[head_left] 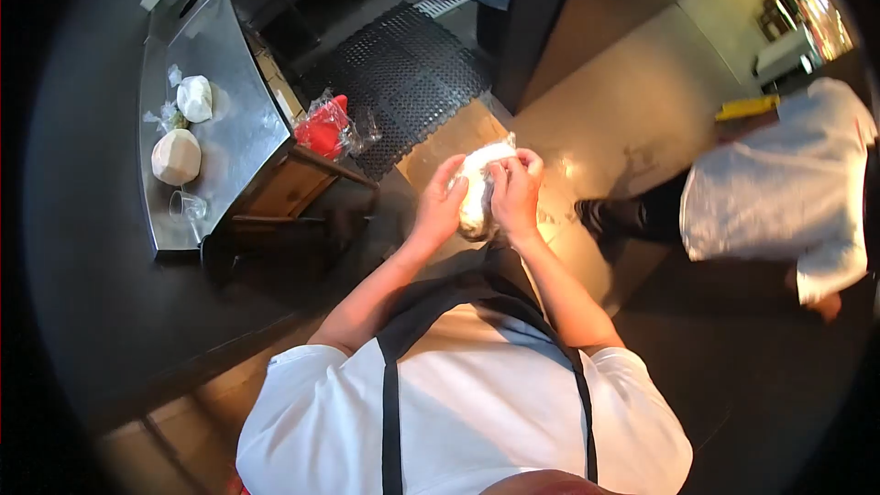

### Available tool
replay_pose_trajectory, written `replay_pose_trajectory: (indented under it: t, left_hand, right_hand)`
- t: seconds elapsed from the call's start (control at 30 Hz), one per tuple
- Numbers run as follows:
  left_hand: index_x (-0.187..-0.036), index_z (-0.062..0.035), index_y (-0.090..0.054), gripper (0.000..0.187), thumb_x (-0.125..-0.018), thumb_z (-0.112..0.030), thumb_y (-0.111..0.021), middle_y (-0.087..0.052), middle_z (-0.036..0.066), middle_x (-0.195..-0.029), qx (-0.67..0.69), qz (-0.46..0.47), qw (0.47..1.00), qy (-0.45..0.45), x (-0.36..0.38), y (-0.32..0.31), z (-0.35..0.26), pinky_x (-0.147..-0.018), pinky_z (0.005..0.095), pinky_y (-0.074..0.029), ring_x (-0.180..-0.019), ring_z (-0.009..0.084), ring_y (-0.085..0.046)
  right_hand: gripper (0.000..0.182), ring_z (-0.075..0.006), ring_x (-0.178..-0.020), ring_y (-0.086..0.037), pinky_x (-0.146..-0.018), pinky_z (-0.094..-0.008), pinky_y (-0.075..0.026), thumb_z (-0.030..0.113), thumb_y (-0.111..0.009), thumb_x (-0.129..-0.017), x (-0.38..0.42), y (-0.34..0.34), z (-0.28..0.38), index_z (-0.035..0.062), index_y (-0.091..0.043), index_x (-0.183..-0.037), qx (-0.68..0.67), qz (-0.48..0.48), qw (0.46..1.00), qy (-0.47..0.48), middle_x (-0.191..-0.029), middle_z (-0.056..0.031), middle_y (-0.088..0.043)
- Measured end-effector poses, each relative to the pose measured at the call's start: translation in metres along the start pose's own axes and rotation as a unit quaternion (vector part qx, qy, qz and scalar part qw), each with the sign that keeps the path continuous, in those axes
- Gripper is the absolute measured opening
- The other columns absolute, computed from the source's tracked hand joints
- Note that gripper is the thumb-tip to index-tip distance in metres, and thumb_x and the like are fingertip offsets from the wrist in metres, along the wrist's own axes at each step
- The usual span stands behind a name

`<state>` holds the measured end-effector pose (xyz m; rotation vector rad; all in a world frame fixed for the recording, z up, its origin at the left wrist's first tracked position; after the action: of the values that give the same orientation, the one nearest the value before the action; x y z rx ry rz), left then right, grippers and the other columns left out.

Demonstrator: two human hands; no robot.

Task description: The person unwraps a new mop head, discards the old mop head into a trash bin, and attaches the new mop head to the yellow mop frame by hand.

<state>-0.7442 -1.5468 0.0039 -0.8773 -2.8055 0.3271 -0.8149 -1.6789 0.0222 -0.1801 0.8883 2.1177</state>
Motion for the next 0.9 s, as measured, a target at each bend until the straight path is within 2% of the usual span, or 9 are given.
replay_pose_trajectory:
  t: [0.17, 0.3, 0.4, 0.43, 0.53, 0.57, 0.67, 0.83, 0.9]
  left_hand:
    - [-0.113, -0.0069, -0.060, 0.018, -0.101, -0.015, -0.051, -0.064, 0.004, -0.099, -0.152, -0.068, 0.986, -0.020, -0.081, -0.035, -0.001, -0.084, 0.0269, -0.047, -0.095, 0.0089, -0.055]
    - [-0.109, -0.0086, -0.059, 0.014, -0.100, -0.018, -0.052, -0.065, 0.005, -0.098, -0.080, -0.078, 0.994, 0.001, -0.138, -0.038, 0.001, -0.083, 0.0282, -0.047, -0.094, 0.0094, -0.056]
    - [-0.109, -0.0096, -0.059, 0.015, -0.099, -0.020, -0.055, -0.064, 0.006, -0.094, -0.186, -0.120, 0.975, 0.000, -0.177, -0.026, -0.001, -0.081, 0.0284, -0.047, -0.091, 0.0093, -0.056]
    - [-0.109, -0.0100, -0.059, 0.017, -0.097, -0.022, -0.057, -0.063, 0.006, -0.089, -0.168, -0.128, 0.978, -0.005, -0.194, -0.023, -0.001, -0.078, 0.0288, -0.047, -0.087, 0.0093, -0.056]
    - [-0.108, -0.0099, -0.059, 0.015, -0.098, -0.021, -0.056, -0.062, 0.004, -0.089, -0.204, -0.144, 0.963, 0.097, -0.236, -0.002, 0.013, -0.077, 0.0283, -0.047, -0.085, 0.0085, -0.054]
    - [-0.109, -0.0102, -0.057, 0.014, -0.098, -0.020, -0.056, -0.061, 0.003, -0.087, -0.169, -0.164, 0.970, 0.062, -0.252, 0.002, 0.015, -0.075, 0.0282, -0.046, -0.083, 0.0080, -0.053]
    - [-0.110, -0.0107, -0.056, 0.015, -0.099, -0.020, -0.055, -0.059, 0.001, -0.083, 0.005, -0.190, 0.982, -0.003, -0.312, 0.012, 0.000, -0.073, 0.0283, -0.046, -0.080, 0.0068, -0.051]
    - [-0.115, -0.0108, -0.056, 0.029, -0.097, -0.034, -0.056, -0.069, 0.022, -0.094, -0.238, -0.173, 0.955, -0.037, -0.417, 0.078, -0.041, -0.076, 0.0400, -0.051, -0.093, 0.0361, -0.069]
    - [-0.115, -0.0111, -0.057, 0.028, -0.097, -0.033, -0.055, -0.069, 0.022, -0.092, -0.272, -0.167, 0.948, -0.014, -0.461, 0.110, -0.065, -0.075, 0.0409, -0.051, -0.090, 0.0371, -0.069]
  right_hand:
    - [0.012, -0.0360, -0.096, -0.057, -0.084, -0.0437, -0.045, 0.011, -0.067, -0.086, -0.064, -0.021, -0.035, 0.0003, -0.065, -0.091, -0.158, 0.084, 0.982, -0.062, -0.095, -0.0173, -0.061]
    - [0.011, -0.0392, -0.086, -0.058, -0.076, -0.0440, -0.046, 0.011, -0.060, -0.092, -0.149, -0.036, -0.042, 0.0001, -0.061, -0.095, -0.141, 0.190, 0.971, 0.029, -0.088, -0.0177, -0.061]
    - [0.013, -0.0378, -0.086, -0.059, -0.076, -0.0432, -0.047, 0.013, -0.054, -0.096, -0.189, -0.065, -0.049, 0.0007, -0.058, -0.091, -0.190, 0.240, 0.952, -0.020, -0.087, -0.0183, -0.060]
    - [0.014, -0.0296, -0.078, -0.061, -0.073, -0.0373, -0.048, 0.014, -0.054, -0.098, -0.204, -0.071, -0.047, 0.0014, -0.056, -0.093, -0.224, 0.227, 0.948, -0.015, -0.082, -0.0140, -0.061]
    - [0.017, -0.0305, -0.079, -0.062, -0.075, -0.0359, -0.049, 0.017, -0.054, -0.099, -0.255, -0.087, -0.031, 0.0013, -0.056, -0.094, -0.314, 0.200, 0.924, -0.083, -0.083, -0.0124, -0.063]
    - [0.017, -0.0312, -0.082, -0.063, -0.077, -0.0366, -0.050, 0.018, -0.058, -0.097, -0.272, -0.093, -0.032, 0.0013, -0.059, -0.095, -0.290, 0.205, 0.924, -0.139, -0.085, -0.0126, -0.064]
    - [0.014, -0.0315, -0.092, -0.062, -0.079, -0.0434, -0.049, 0.014, -0.065, -0.090, -0.307, -0.150, -0.069, 0.0012, -0.061, -0.093, -0.044, 0.223, 0.973, 0.046, -0.096, -0.0163, -0.065]
    - [0.008, -0.0393, -0.088, -0.059, -0.078, -0.0458, -0.047, 0.010, -0.063, -0.086, -0.386, -0.274, -0.064, 0.0017, -0.063, -0.085, -0.132, 0.271, 0.954, 0.010, -0.088, -0.0168, -0.061]
    - [0.008, -0.0389, -0.087, -0.058, -0.077, -0.0460, -0.046, 0.010, -0.061, -0.088, -0.424, -0.314, -0.051, 0.0017, -0.060, -0.086, -0.146, 0.270, 0.952, -0.007, -0.087, -0.0171, -0.061]
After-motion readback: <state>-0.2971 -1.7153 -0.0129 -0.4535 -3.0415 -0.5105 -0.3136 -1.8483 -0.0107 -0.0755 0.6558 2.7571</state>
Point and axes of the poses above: each hand's wrist, its own x-axis away from the middle knuckle, its own y-axis out of the back of the hand, z = x × y, the point moved 4 cm from there along -x, towards the middle knuckle
